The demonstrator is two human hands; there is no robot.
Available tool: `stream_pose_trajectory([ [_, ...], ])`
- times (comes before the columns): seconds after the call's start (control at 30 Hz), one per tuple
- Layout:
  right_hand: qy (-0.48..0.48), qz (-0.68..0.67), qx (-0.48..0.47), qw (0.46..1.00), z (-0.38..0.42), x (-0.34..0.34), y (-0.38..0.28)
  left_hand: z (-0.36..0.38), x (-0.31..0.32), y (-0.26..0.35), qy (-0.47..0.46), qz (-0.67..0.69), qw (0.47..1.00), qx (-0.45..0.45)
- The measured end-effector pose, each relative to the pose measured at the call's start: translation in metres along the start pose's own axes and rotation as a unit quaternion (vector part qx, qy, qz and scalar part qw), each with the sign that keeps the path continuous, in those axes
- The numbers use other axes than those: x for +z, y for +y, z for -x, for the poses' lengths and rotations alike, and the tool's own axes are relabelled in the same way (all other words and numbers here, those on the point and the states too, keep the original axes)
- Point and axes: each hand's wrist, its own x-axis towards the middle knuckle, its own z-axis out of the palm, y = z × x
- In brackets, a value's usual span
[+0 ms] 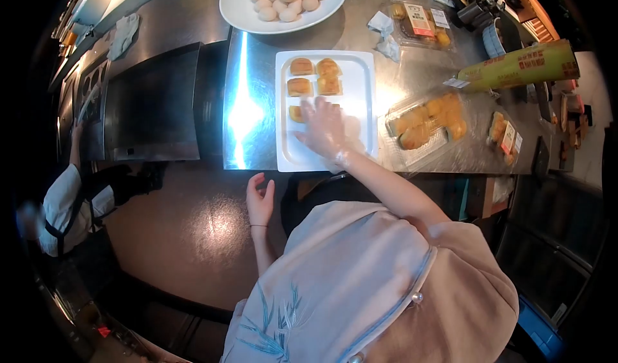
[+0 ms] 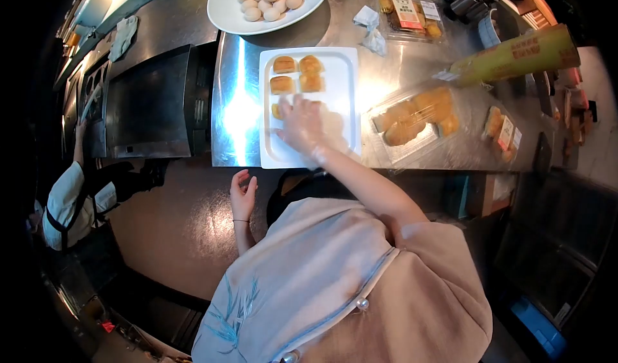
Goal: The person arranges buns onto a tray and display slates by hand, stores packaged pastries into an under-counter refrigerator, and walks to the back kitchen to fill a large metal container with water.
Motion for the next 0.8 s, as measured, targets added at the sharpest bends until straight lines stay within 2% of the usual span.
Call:
stream_pose_trajectory([
  [0.07,0.01,-0.033,-0.041,0.999,-0.009,0.025,0.001,-0.003,-0.002,0.005,-0.001,0.004,1.0,0.001],
  [0.1,-0.046,-0.074,-0.028,0.996,-0.015,0.026,0.004,-0.003,-0.004,0.009,-0.002,0.004,1.0,-0.003],
  [0.13,-0.046,-0.074,-0.024,0.996,-0.017,0.027,0.006,-0.002,-0.005,0.011,-0.003,0.005,1.0,-0.007],
  [0.3,0.004,-0.12,-0.024,0.992,-0.011,0.01,0.008,-0.006,-0.012,0.001,-0.008,-0.006,1.0,-0.02],
  [0.43,0.058,-0.02,0.013,0.998,0.009,0.013,0.026,-0.008,-0.011,0.004,0.007,0.009,1.0,0.003],
  [0.5,-0.102,-0.068,0.06,0.991,0.004,0.018,0.041,-0.011,-0.011,0.019,-0.003,0.015,1.0,-0.005],
  [0.53,-0.099,-0.06,0.082,0.99,0.006,0.021,0.046,-0.015,-0.007,0.033,-0.014,0.021,1.0,-0.013],
  [0.6,-0.03,-0.068,0.044,0.996,0.006,0.031,0.048,-0.02,0.006,0.079,-0.033,0.023,0.999,0.021],
  [0.67,0.178,-0.082,0.036,0.98,0.011,0.028,0.044,-0.024,0.026,0.12,-0.044,-0.005,0.994,0.097],
  [0.7,0.183,-0.07,0.056,0.979,0.022,0.014,0.051,-0.022,0.037,0.145,-0.069,0.0,0.989,0.132],
  [0.73,0.129,-0.132,-0.019,0.983,0.035,-0.004,0.059,-0.02,0.051,0.165,-0.09,0.002,0.986,0.139],
  [0.77,0.073,-0.196,-0.095,0.973,0.048,-0.018,0.07,-0.017,0.065,0.183,-0.142,-0.012,0.961,0.237],
  [0.8,0.011,-0.221,-0.123,0.967,0.065,-0.025,0.086,-0.014,0.08,0.199,-0.189,-0.024,0.923,0.334],
])
